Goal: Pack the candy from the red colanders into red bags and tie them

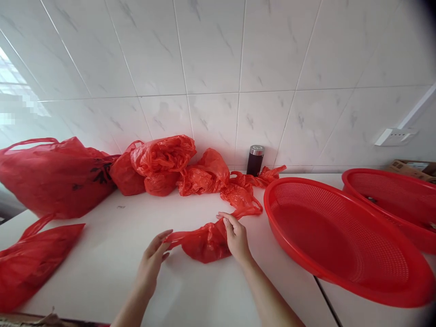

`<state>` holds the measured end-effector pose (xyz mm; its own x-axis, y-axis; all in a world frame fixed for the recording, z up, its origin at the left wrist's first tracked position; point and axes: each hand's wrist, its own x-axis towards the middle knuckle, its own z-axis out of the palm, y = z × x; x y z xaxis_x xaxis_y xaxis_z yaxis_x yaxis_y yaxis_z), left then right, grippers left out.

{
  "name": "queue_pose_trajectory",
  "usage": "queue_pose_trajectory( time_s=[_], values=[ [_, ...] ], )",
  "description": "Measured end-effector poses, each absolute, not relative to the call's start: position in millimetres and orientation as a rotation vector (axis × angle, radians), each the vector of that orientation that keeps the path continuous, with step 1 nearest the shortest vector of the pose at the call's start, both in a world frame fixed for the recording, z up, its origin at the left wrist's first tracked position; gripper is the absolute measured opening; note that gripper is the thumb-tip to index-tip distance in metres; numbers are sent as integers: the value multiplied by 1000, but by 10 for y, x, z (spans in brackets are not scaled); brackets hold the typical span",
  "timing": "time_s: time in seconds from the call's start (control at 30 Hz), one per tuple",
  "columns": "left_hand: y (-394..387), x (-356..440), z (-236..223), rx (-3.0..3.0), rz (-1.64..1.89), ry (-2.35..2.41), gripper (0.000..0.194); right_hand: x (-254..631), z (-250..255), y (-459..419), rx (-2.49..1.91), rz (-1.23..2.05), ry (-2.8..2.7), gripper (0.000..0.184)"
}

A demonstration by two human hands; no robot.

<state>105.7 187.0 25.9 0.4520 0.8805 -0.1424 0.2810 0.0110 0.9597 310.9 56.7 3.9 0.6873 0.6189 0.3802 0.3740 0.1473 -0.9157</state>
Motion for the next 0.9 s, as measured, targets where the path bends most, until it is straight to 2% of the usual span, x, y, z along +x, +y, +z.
queue_pose_trajectory(
  time_s=[0.07,0.17,0.23,0.37,0.5,0.63,0.73,0.9],
  values=[
    [1831,1057,468,1601,814,1050,43,3061,73,570,-1448,207,-910,32],
    [1633,1216,722,2007,1136,928,38,2987,114,566,-1412,225,-907,32],
    [1470,1383,777,2299,987,777,31,2966,125,550,-1383,235,-923,33],
    [1293,1630,750,2404,303,714,20,2981,127,496,-1364,185,-971,37],
    [1477,1604,967,2238,343,703,17,3006,163,454,-1439,132,-783,44],
    [1961,1370,1406,2174,485,851,30,3023,190,453,-1383,192,-601,49],
    [2402,1079,1650,2156,517,1012,42,3021,168,470,-1351,254,-595,46],
    [2967,423,1715,2047,457,1293,57,2997,118,488,-1350,302,-615,39]
  ],
)
